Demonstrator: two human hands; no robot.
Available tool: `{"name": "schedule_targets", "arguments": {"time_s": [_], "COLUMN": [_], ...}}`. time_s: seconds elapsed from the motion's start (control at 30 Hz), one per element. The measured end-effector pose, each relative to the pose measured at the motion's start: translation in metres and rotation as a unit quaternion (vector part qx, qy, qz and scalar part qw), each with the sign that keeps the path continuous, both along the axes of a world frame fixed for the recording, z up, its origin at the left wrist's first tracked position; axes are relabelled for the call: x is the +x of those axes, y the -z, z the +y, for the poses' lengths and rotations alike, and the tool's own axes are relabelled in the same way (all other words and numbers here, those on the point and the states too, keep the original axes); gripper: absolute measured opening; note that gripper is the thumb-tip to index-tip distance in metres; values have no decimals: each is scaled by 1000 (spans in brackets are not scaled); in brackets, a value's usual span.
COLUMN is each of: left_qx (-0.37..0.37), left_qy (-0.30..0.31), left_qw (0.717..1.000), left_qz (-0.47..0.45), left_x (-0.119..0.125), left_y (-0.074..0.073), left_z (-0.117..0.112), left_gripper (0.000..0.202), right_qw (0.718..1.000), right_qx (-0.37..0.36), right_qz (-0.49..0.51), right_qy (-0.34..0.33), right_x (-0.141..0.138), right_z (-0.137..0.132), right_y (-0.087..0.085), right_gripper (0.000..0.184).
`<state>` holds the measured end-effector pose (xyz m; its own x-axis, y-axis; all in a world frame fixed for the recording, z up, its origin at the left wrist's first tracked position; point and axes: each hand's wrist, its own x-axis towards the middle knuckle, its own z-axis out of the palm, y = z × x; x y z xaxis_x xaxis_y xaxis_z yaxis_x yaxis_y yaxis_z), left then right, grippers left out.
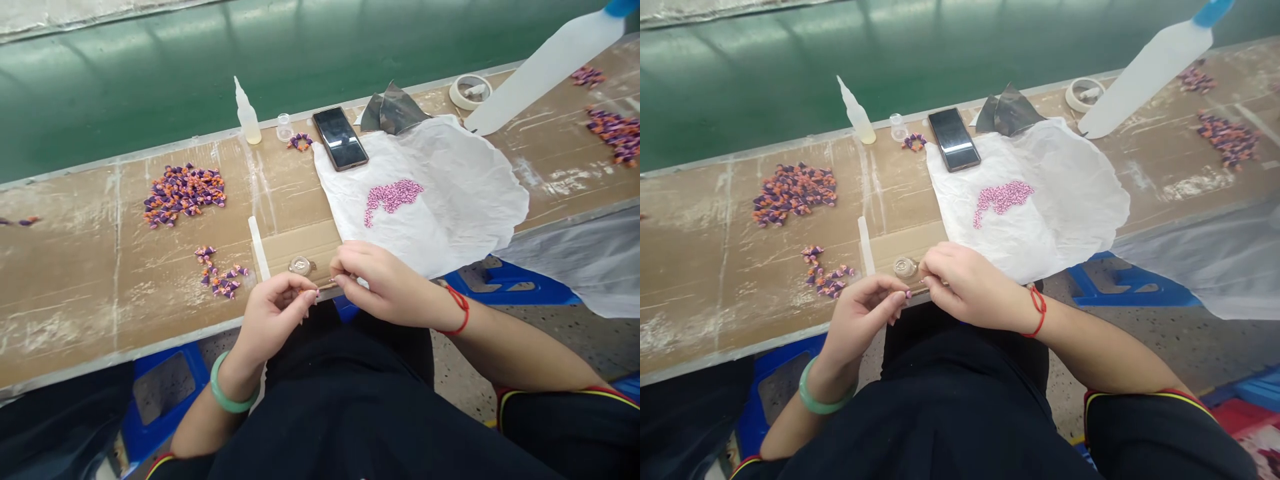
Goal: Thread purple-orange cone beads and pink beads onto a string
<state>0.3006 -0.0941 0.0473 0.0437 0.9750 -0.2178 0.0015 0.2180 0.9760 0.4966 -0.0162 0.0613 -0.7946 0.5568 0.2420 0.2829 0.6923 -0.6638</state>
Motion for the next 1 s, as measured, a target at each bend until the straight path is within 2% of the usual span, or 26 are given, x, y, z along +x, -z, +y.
{"name": "schedule_targets", "arguments": {"time_s": [0.23,0.37,0.53,0.87,0.93,1.0], "left_qx": [-59,-62,-60,-59,-61,-59], "left_qy": [-51,-53,-53,-62,-68,-86], "left_qw": [997,996,995,991,990,988], "left_qz": [-15,-27,-57,-106,-111,-117], "left_x": [-25,-28,-31,-34,-34,-32], "left_y": [15,19,21,27,26,25], "left_z": [-18,-21,-21,-23,-22,-21], "left_gripper": [25,25,21,20,22,25], "right_qw": [982,960,936,910,918,944], "right_qx": [136,165,196,203,188,142], "right_qz": [-125,-215,-277,-337,-327,-278], "right_qy": [-45,-72,-93,-132,-126,-108], "right_x": [-30,-45,-60,-77,-76,-71], "right_z": [26,36,44,44,43,42], "right_y": [11,7,-3,-13,-16,-19], "right_gripper": [18,23,25,26,27,25]}}
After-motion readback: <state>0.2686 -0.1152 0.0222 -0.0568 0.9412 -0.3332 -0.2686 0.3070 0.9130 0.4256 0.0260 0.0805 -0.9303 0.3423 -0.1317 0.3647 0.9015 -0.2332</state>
